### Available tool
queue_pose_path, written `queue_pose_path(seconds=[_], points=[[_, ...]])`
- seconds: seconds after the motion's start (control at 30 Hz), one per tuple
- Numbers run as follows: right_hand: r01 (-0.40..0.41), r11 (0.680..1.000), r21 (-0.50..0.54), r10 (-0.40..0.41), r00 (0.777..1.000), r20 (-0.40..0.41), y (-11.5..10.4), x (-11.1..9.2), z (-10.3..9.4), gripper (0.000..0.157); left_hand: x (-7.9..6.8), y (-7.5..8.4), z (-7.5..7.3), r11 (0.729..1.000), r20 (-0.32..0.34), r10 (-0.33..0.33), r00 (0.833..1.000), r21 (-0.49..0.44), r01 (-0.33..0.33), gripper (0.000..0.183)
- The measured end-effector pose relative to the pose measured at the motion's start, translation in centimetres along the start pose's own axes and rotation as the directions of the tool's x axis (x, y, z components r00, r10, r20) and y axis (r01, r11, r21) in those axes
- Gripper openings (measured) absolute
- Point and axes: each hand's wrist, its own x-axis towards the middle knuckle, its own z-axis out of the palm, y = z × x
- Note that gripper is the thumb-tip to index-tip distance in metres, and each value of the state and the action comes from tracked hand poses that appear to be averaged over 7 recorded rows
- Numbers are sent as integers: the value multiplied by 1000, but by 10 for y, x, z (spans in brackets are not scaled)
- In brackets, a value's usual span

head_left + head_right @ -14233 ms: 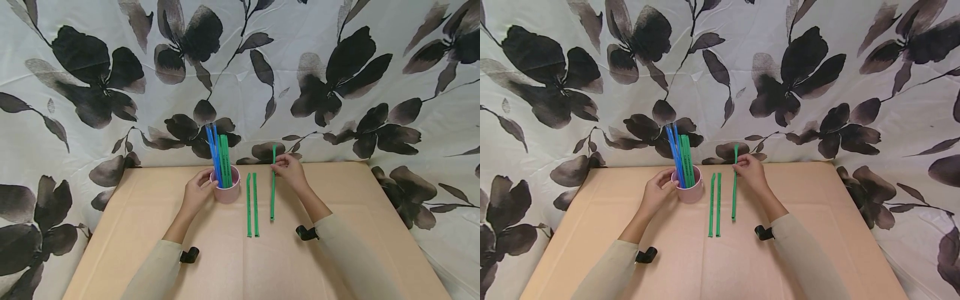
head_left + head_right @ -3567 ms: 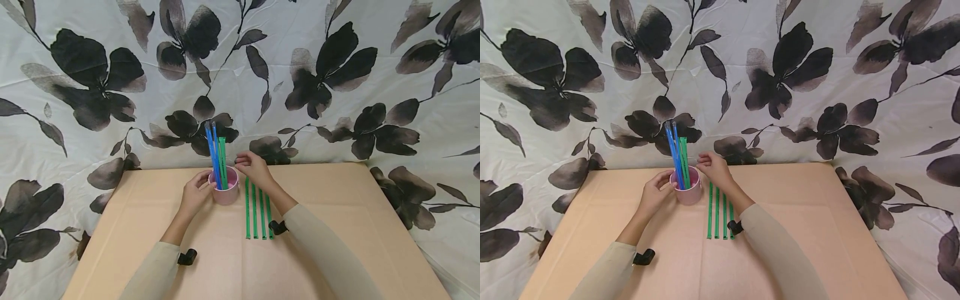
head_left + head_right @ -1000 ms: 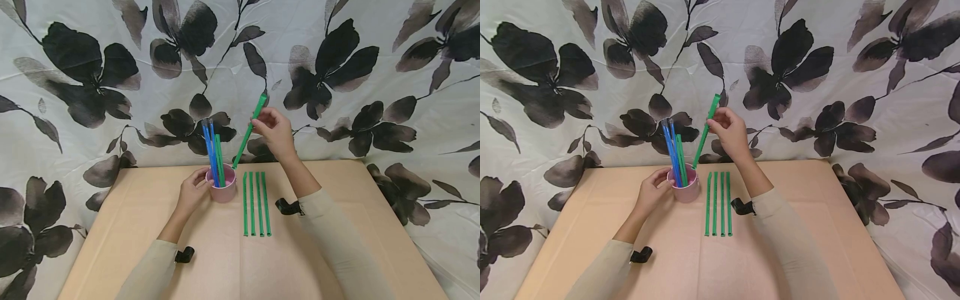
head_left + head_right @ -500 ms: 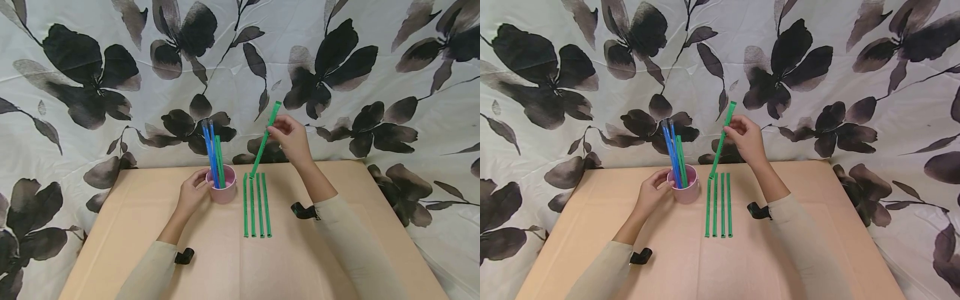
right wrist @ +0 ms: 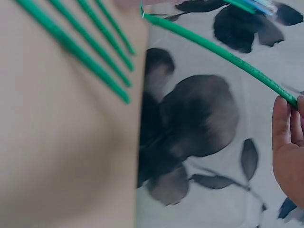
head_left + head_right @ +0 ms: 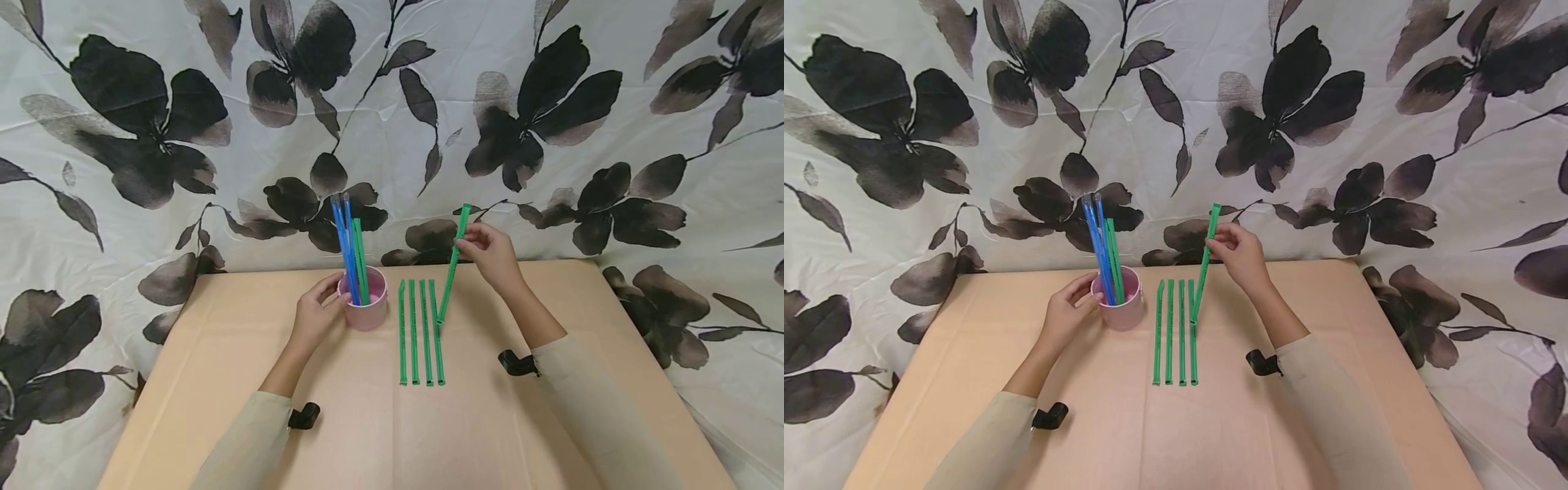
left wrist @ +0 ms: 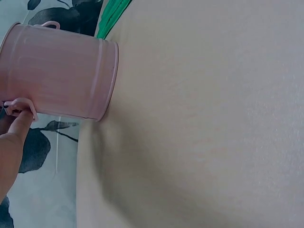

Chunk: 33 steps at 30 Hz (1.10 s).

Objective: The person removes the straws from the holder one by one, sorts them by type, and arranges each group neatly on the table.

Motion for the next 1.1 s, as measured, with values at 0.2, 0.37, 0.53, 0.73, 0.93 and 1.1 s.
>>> queue_pose_path(seconds=[0.2,0.37,0.53,0.73,0.93,1.1], points=[[-104,992,-75,105,994,5,36,-8,-7,33,-1,0,1,1000,-1,6,1000,2,-6,50],[-174,970,-168,180,983,25,56,-14,-7,31,-3,0,0,1000,12,0,1000,-1,0,51],[-216,934,-284,243,968,62,70,-17,-2,32,-2,2,-1,1000,14,-17,1000,2,17,51],[-289,905,-311,328,941,81,83,-23,7,33,-1,6,0,999,16,-38,999,7,38,52],[-343,886,-311,381,922,68,91,-28,14,32,0,6,2,999,17,-43,999,31,43,51],[-357,863,-357,401,914,56,95,-32,20,31,0,5,2,1000,5,-16,1000,17,16,49]])
